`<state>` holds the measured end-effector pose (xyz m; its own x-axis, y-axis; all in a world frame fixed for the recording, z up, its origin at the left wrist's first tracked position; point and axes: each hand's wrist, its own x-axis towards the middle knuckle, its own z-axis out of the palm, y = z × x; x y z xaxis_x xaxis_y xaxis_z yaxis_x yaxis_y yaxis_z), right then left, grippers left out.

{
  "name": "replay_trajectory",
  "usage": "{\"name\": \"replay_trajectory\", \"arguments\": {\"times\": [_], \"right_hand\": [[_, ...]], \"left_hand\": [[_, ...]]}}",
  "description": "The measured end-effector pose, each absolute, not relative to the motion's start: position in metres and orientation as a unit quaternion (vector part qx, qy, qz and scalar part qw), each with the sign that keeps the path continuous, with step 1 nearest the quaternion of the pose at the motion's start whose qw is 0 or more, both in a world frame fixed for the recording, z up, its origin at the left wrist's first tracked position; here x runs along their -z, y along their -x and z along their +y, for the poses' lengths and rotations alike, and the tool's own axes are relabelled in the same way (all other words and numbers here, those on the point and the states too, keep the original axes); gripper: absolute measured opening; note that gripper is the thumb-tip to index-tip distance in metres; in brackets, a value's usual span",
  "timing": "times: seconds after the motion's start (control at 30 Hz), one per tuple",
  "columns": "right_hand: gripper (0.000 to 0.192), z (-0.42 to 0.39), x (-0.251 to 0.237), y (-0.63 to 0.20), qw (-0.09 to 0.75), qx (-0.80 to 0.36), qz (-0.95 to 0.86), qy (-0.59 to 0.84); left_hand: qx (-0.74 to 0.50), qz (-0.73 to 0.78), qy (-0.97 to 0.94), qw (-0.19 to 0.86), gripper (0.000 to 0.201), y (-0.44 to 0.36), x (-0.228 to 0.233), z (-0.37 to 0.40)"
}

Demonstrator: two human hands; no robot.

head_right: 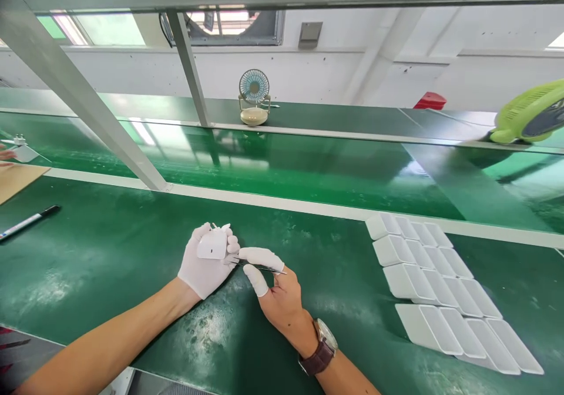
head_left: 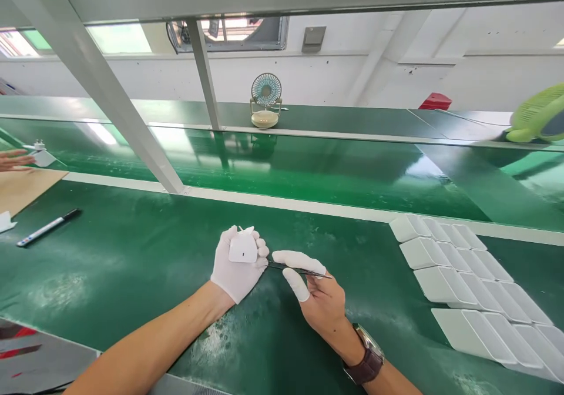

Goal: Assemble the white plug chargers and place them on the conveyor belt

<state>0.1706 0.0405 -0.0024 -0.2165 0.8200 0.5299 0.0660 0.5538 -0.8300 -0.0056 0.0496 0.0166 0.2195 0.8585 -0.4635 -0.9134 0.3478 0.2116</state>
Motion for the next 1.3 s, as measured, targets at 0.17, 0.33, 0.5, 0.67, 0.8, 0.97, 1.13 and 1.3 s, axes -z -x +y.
{"name": "replay_trajectory", "arguments": {"times": [0.17, 0.33, 0.5, 0.67, 0.8, 0.97, 1.13, 1.3], "right_hand": [[0.026, 0.039, 0.001, -0.169, 0.514, -0.350, -0.717, 0.314], [0.024, 0.039, -0.004, -0.173, 0.498, -0.349, -0.719, 0.336], [0.024, 0.045, -0.006, -0.180, 0.523, -0.327, -0.685, 0.388], [0.025, 0.052, -0.006, -0.182, 0.584, -0.295, -0.650, 0.386], [0.029, 0.055, -0.001, -0.181, 0.598, -0.273, -0.665, 0.355], [0.040, 0.055, 0.003, -0.181, 0.590, -0.237, -0.688, 0.349], [0.050, 0.048, 0.000, -0.185, 0.534, -0.129, -0.784, 0.289], [0.051, 0.043, 0.000, -0.181, 0.484, -0.047, -0.854, 0.184]], "left_hand": [[-0.576, 0.251, 0.052, 0.776, 0.035, 0.005, -0.015, 0.049], [-0.581, 0.280, 0.029, 0.764, 0.034, 0.006, -0.016, 0.052], [-0.621, 0.435, -0.141, 0.636, 0.031, 0.008, -0.014, 0.057], [-0.543, 0.558, -0.342, 0.526, 0.062, 0.000, -0.008, 0.053], [-0.493, 0.573, -0.427, 0.496, 0.075, -0.005, -0.008, 0.050], [-0.536, 0.560, -0.439, 0.455, 0.094, 0.010, -0.024, 0.055], [-0.529, 0.631, -0.488, 0.289, 0.025, 0.024, -0.054, 0.045], [-0.347, 0.595, -0.587, 0.427, 0.034, 0.005, -0.058, 0.016]]}}
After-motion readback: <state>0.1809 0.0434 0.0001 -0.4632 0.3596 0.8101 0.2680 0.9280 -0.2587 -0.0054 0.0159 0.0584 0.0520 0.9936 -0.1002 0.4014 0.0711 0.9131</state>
